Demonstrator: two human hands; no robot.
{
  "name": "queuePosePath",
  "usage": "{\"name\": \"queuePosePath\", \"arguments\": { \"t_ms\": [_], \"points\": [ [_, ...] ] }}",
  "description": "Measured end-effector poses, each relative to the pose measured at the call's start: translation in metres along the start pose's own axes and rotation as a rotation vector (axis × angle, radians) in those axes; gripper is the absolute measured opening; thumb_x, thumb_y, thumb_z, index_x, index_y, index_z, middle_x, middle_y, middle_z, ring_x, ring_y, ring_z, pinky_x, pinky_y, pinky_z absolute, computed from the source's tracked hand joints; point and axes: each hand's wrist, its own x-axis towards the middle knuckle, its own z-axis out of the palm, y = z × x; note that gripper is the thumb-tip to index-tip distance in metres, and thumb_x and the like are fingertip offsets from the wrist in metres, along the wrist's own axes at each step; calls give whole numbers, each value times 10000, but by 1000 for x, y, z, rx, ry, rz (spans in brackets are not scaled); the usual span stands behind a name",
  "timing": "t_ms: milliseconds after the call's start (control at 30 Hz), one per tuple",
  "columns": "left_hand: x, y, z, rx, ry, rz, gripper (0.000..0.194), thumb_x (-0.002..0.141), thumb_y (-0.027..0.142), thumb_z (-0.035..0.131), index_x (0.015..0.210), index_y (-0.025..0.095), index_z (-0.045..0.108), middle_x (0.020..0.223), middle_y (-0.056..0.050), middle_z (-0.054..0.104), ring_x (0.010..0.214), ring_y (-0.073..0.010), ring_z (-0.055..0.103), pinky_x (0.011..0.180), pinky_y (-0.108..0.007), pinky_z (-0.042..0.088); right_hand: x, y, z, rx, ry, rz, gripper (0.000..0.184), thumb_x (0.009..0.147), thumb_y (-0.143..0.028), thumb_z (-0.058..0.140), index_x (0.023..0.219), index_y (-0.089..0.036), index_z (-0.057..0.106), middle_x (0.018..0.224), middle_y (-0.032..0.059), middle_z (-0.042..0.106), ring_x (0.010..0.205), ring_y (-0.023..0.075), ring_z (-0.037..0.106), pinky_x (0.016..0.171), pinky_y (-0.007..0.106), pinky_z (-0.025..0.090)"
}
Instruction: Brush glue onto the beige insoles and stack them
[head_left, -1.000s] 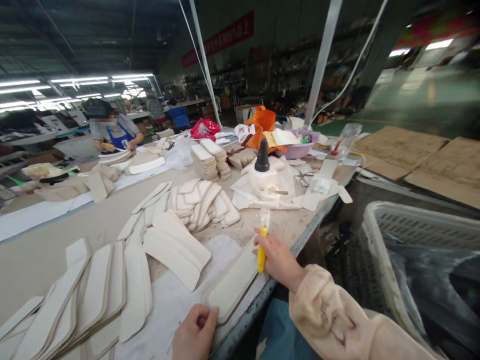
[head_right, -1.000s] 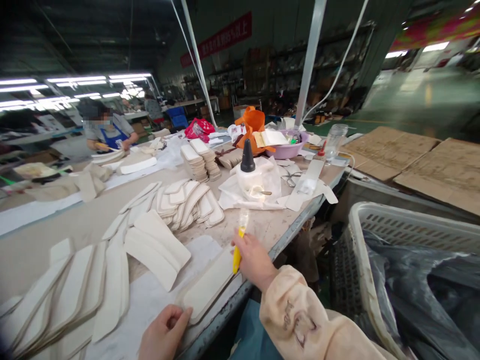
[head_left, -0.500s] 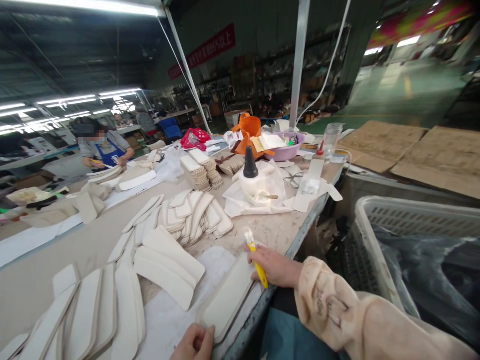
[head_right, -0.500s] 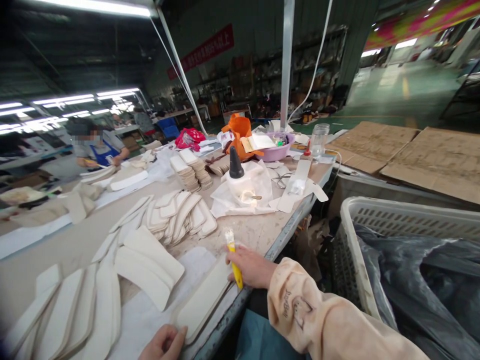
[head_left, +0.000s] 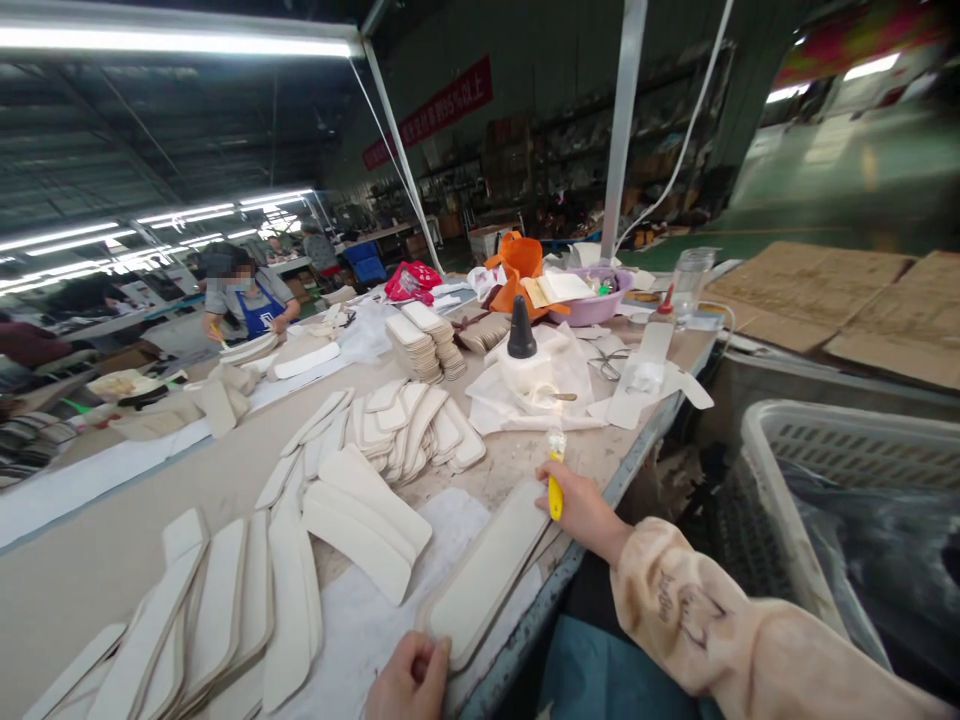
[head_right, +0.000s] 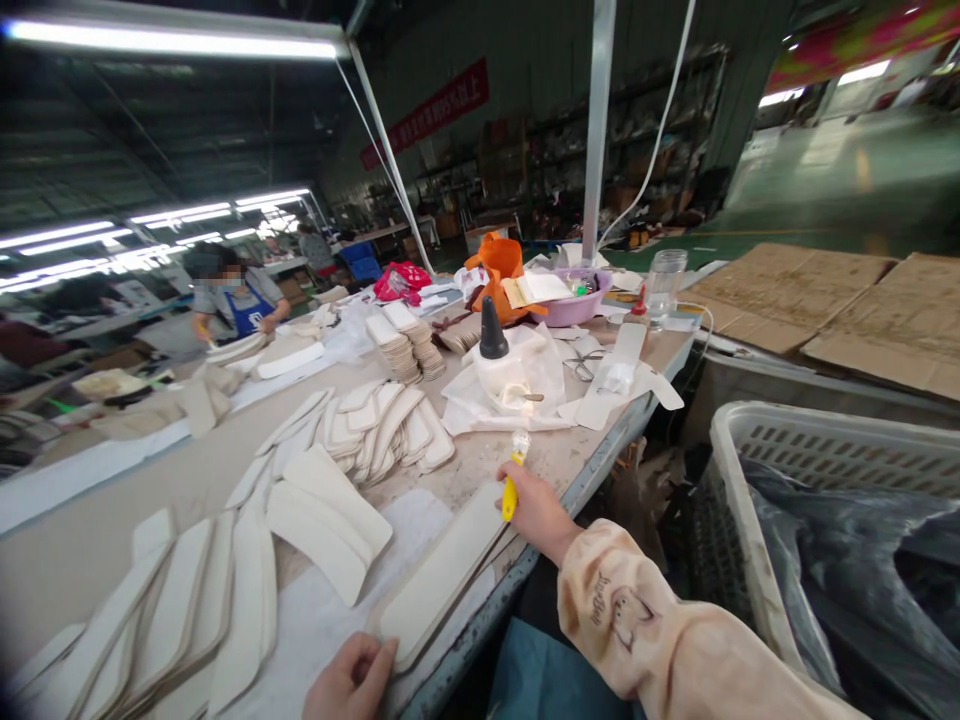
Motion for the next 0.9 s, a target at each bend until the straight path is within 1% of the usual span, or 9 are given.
{"name": "queuePosePath", "arguments": {
  "t_ms": [100, 200, 300, 433, 533, 600, 700, 767, 900],
  "points": [
    [-2, -2, 0, -27, 16, 11, 332, 813, 467, 440, 575, 243, 496, 472, 42, 514, 539, -166, 556, 555, -257, 387, -1, -8, -4, 24, 37, -24, 249, 780, -204, 600, 1003, -214, 491, 901, 34, 619, 820, 190, 615, 766, 326, 473],
    [-6, -2, -3, -103, 47, 45, 316, 798, 463, 472, 584, 236, 519, 501, 41, 527, 540, -155, 536, 570, -261, 399, -2, -25, -15, 93, 41, -90, 152, 830, -269, 577, 948, -219, 495, 804, 8, 602, 728, 171, 600, 696, 300, 472],
    [-12, 6, -12, -260, 163, 37, 285, 774, 499, 538, 764, 223, 607, 592, 29, 586, 574, -164, 558, 603, -279, 442, -1, -50, -26, 148, 48, -210, 140, 843, -307, 598, 882, -225, 491, 757, -8, 578, 663, 147, 565, 631, 269, 449],
    [-11, 36, -32, -464, 342, 192, 489, 731, 447, 651, 1126, 165, 589, 1126, -112, 649, 1047, -258, 587, 922, -379, 450, 3, -90, -34, 281, 65, -285, 203, 832, -330, 643, 878, -232, 471, 837, 5, 590, 687, 139, 557, 649, 270, 454],
    [-6, 68, -49, -545, 225, 306, 581, 735, 366, 677, 1260, 166, 528, 1339, -132, 540, 1237, -278, 472, 1050, -412, 351, 5, -116, -35, 440, 37, -284, 228, 831, -348, 652, 885, -235, 462, 845, 5, 578, 698, 138, 551, 634, 263, 456],
    [-3, 87, -58, -612, 114, 315, 509, 777, 361, 641, 1239, 167, 548, 1255, -112, 602, 1132, -251, 542, 983, -367, 402, 5, -129, -36, 502, 8, -289, 231, 831, -351, 654, 880, -235, 460, 812, -4, 560, 693, 136, 541, 619, 254, 448],
    [-6, 106, -65, -686, 28, 297, 314, 857, 395, 527, 1055, 174, 631, 928, -45, 685, 841, -194, 587, 770, -289, 454, 2, -143, -38, 518, -9, -301, 217, 834, -325, 651, 887, -231, 462, 801, -10, 544, 710, 134, 537, 635, 251, 443],
    [-12, 111, -65, -720, 6, 275, 290, 872, 414, 495, 954, 179, 642, 793, -14, 653, 761, -179, 557, 692, -263, 436, -3, -149, -40, 508, -6, -301, 218, 828, -304, 655, 887, -229, 460, 810, -12, 534, 715, 132, 529, 644, 250, 440],
    [-24, 110, -64, -756, -45, 222, 304, 862, 438, 497, 934, 179, 639, 741, 1, 622, 723, -172, 529, 660, -253, 427, -10, -153, -38, 513, 18, -287, 233, 807, -292, 666, 868, -227, 450, 775, -25, 496, 685, 127, 495, 620, 246, 425]
  ]
}}
